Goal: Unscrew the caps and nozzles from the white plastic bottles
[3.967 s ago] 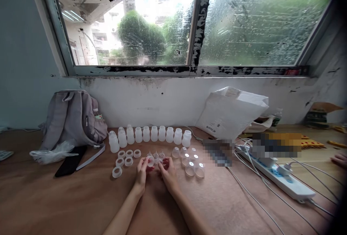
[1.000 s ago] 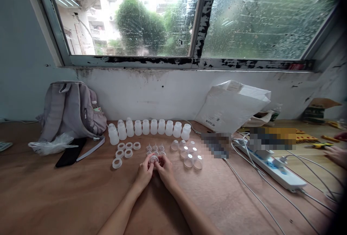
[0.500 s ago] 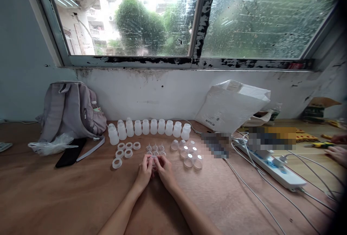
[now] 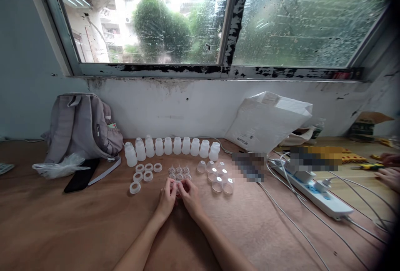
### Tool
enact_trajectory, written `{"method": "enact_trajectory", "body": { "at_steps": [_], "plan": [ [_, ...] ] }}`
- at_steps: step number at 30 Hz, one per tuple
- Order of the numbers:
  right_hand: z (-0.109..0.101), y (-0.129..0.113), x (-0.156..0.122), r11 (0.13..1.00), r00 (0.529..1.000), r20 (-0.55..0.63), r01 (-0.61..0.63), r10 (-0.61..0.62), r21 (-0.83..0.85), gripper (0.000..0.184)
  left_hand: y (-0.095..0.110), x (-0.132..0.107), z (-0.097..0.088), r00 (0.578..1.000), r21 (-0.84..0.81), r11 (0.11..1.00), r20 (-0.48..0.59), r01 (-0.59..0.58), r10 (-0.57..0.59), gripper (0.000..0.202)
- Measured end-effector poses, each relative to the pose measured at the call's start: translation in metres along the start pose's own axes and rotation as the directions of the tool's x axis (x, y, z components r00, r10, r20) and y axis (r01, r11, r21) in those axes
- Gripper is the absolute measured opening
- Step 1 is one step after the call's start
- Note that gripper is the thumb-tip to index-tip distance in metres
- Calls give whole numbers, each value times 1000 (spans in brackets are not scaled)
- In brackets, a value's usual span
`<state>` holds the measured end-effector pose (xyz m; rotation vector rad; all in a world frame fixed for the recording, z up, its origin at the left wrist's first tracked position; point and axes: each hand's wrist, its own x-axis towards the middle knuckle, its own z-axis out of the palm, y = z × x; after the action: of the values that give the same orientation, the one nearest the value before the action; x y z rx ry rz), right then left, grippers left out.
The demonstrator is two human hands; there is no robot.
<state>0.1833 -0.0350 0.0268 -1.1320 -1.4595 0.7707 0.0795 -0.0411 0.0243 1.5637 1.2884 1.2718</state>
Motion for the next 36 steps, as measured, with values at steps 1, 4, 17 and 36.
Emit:
{"method": "enact_trajectory", "body": {
  "at_steps": [1,4,17,36],
  "plan": [
    [0,0,0,1000,1000,0,-2,2,12,24,0,0,0,1000,-8,1000,0,3,-3,24],
    [-2,1,3,995,998,51,-48,43,87,26,0,2,0,998,-91,994,-1,58,-58,27],
    [-5,-1,5,993,964,247,111,-98,-40,20,1,8,-12,944,-349,878,159,327,-289,51],
    [10,-12,-10,955,935,286,260,-212,-143,24,-15,18,-8,941,-322,897,-46,304,-336,41]
  ]
}}
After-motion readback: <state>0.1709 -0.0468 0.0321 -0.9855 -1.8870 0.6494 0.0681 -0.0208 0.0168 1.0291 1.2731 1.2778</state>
